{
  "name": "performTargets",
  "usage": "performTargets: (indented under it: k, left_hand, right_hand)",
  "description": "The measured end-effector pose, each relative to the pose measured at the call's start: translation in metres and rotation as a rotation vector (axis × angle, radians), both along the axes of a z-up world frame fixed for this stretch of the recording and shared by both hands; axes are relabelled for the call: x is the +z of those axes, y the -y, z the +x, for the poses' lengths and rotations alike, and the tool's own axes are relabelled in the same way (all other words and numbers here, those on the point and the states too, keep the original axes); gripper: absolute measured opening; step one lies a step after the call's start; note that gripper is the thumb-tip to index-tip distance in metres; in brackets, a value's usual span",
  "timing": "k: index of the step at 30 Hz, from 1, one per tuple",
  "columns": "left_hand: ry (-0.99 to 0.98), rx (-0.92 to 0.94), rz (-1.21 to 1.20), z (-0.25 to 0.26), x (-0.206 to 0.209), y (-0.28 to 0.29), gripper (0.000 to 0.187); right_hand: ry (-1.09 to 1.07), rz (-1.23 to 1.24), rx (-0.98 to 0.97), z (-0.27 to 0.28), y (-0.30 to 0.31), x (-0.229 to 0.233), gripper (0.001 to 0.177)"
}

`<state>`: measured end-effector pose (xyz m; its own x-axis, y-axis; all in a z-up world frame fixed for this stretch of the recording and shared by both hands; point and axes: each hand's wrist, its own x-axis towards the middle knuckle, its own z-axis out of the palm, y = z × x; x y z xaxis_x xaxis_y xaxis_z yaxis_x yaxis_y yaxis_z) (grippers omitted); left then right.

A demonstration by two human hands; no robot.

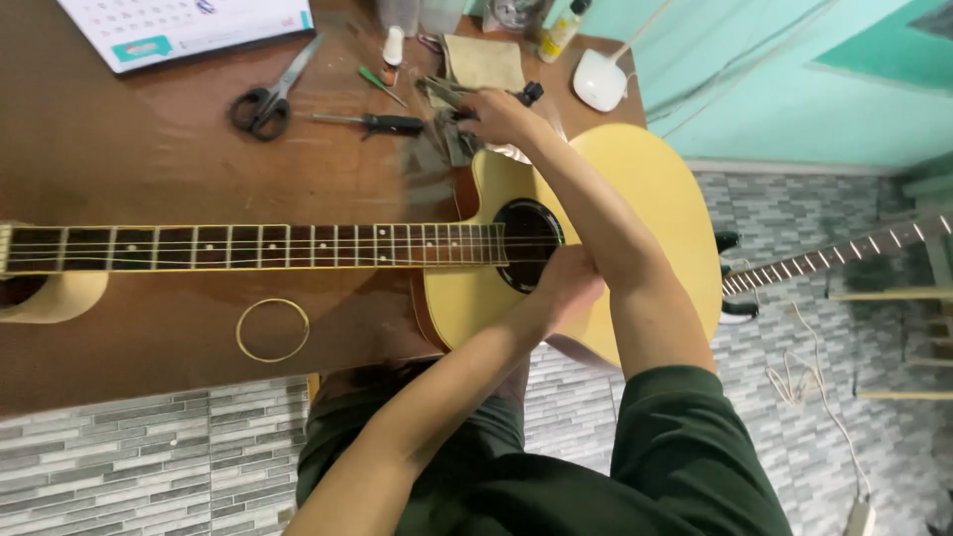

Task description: The person threads a new guitar string through the bridge of an acoustic guitar and secures it using a string winder. They then move to the headstock to wind the string onto the tuning peg and trim the excess string with wire cutters.

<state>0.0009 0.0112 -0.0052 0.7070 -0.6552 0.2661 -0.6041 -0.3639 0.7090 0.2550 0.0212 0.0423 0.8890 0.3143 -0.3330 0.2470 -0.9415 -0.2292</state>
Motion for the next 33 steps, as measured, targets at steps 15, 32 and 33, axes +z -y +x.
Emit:
performTargets:
  k: [15,32,33]
  left_hand:
    - [0.238,0.079,-0.116,0.0,0.012,-0.012,0.017]
    - [0.281,0.1,-0.185,-0.001,0.011,-0.006,0.003]
    - [0.282,0.099,-0.183,0.0,0.016,-0.007,0.003]
  right_hand:
    - [0.552,0.368,-0.667,-0.323,0.158,0.035,0.018]
    - [0.737,0.831,-0.953,-0.343,0.137,0.042,0.008]
    - [0.738,0.832,-0.954,-0.343,0.135,0.04,0.008]
